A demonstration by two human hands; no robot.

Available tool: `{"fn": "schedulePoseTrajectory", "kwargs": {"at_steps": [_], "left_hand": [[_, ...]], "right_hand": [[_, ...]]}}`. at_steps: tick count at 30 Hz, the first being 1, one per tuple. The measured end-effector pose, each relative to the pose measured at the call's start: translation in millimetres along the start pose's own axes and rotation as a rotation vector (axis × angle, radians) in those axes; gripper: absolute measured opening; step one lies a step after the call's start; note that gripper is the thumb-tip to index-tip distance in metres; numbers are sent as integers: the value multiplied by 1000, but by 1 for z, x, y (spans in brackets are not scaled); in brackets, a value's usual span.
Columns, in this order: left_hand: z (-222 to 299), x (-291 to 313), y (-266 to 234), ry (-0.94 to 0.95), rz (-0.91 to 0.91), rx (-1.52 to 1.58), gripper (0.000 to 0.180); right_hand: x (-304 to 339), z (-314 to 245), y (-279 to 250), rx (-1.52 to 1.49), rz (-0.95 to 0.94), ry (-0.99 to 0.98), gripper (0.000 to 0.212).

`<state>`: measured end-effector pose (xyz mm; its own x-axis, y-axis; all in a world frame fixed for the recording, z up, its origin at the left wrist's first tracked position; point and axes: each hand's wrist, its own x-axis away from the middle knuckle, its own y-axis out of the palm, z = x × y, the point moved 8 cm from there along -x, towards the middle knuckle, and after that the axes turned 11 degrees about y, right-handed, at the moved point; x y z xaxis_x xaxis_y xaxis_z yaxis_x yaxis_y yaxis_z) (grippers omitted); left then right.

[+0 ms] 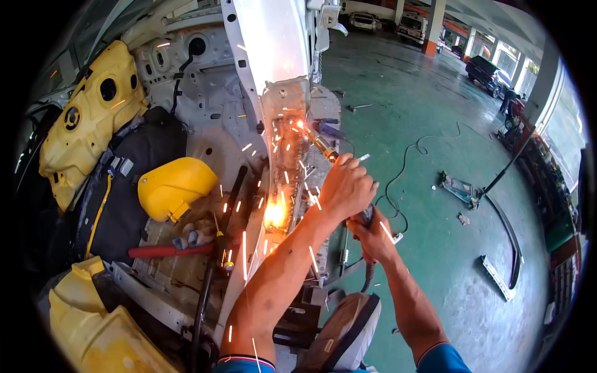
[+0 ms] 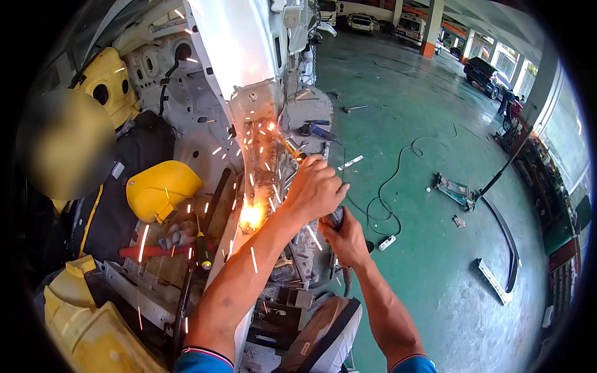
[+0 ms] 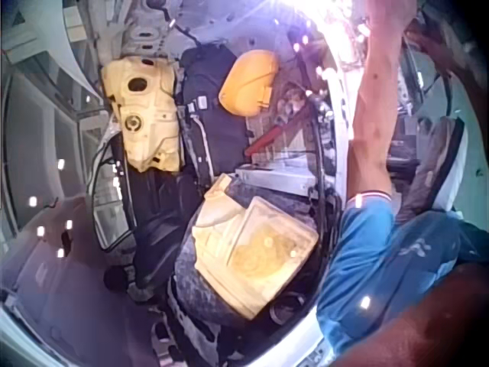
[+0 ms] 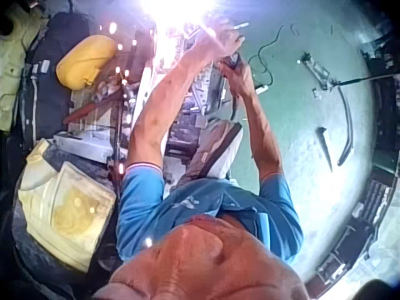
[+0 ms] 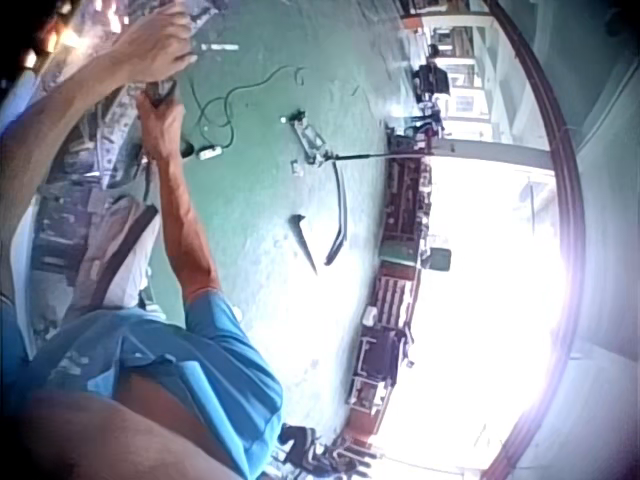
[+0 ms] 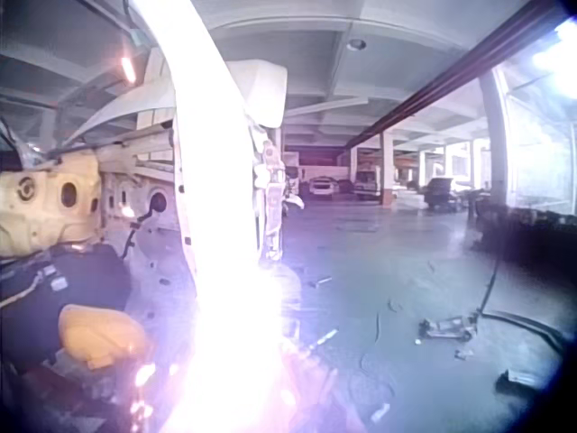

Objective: The person welds a seam on the inner side of a car door frame using a handheld welding torch. The person repeatedly applies the torch along the seam, producing bright sparks and molten metal, while holding the torch with both hands.

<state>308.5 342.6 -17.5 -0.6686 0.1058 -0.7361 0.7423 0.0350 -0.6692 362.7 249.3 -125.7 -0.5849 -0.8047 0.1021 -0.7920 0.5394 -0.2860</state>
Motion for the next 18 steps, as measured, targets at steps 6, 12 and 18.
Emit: {"fn": "schedulePoseTrajectory", "kwargs": {"at_steps": [6, 12, 18], "left_hand": [[5, 0, 1, 4, 34, 44, 30], [2, 1, -2, -12, 38, 55, 30], [-1, 2, -2, -7, 20, 58, 29]], "right_hand": [[1, 7, -3, 17, 7, 12, 30], [-1, 6, -2, 17, 9, -5, 30], [-2, 3, 0, 31, 16, -25, 30]]}}
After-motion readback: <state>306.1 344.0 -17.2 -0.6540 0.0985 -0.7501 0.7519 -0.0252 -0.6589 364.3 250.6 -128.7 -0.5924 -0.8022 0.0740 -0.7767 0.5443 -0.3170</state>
